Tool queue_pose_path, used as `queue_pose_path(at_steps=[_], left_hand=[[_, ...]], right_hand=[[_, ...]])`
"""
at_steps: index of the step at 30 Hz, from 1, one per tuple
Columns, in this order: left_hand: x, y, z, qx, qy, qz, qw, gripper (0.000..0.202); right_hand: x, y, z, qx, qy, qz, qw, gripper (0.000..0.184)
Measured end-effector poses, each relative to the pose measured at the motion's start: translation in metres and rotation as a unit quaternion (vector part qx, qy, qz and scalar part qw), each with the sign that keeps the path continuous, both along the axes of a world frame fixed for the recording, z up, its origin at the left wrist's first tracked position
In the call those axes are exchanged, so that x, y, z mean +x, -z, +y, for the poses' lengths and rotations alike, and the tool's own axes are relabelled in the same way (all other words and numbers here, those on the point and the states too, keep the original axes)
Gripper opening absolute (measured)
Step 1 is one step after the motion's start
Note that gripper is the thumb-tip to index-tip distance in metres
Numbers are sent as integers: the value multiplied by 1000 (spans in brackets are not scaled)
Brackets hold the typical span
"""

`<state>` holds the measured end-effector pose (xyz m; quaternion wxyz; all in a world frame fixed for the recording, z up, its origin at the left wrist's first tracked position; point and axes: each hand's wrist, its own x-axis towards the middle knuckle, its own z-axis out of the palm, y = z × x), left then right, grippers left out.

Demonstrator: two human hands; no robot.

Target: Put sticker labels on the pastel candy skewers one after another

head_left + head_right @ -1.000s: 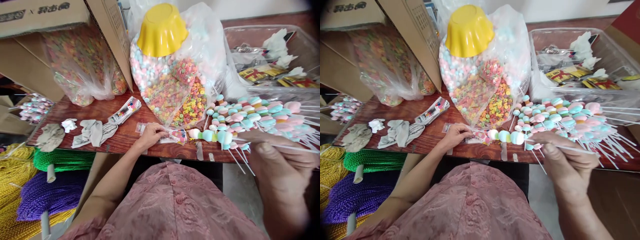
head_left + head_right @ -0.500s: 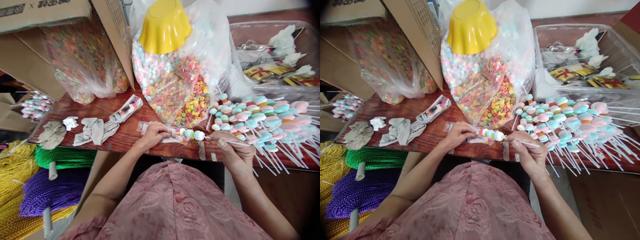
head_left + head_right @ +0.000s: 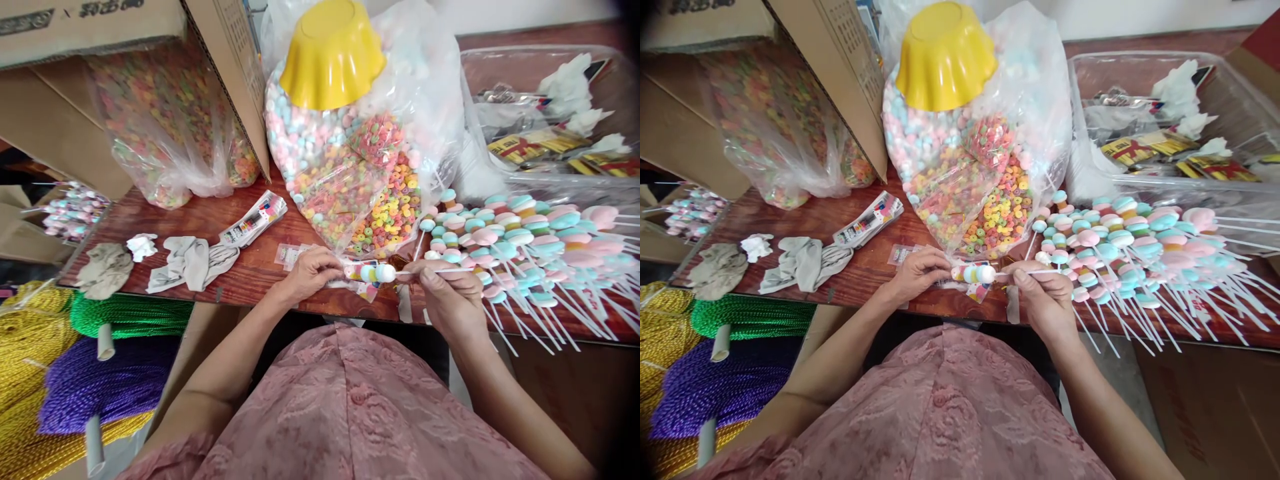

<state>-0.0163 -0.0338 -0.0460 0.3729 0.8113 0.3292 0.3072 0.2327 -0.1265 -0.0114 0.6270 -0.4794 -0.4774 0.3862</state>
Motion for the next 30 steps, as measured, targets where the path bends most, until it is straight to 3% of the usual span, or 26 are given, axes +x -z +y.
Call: queue_pose_path(at_steps=[6,10,14,17,25,27,30], left_hand=[[1,-18,5,112,44,96,988,41],[7,-30,7,114,76,122,983,33],[13,-38,4,77,88,94,989,41],[17,-40,0,64,65,89,992,45],[26,-46,-14,111,-38,188,975,45],[29,-48,-17,86,-48,160,982,44],[34,-51,-19,-8,-32,68,997,44]], right_hand=[[-11,-4,8,26,10,35,999,12],[-14,-11,11,40,17,37,998,16],[-12,-21,15,60,-9,-14,998,14],[-15,-26,20,47,-11,10,999,10],[-32,-41,26,26,-7,91,995,16],[-34,-43,24,34,6,60,998,14],[-39,-45,21,49,16,-10,999,16]])
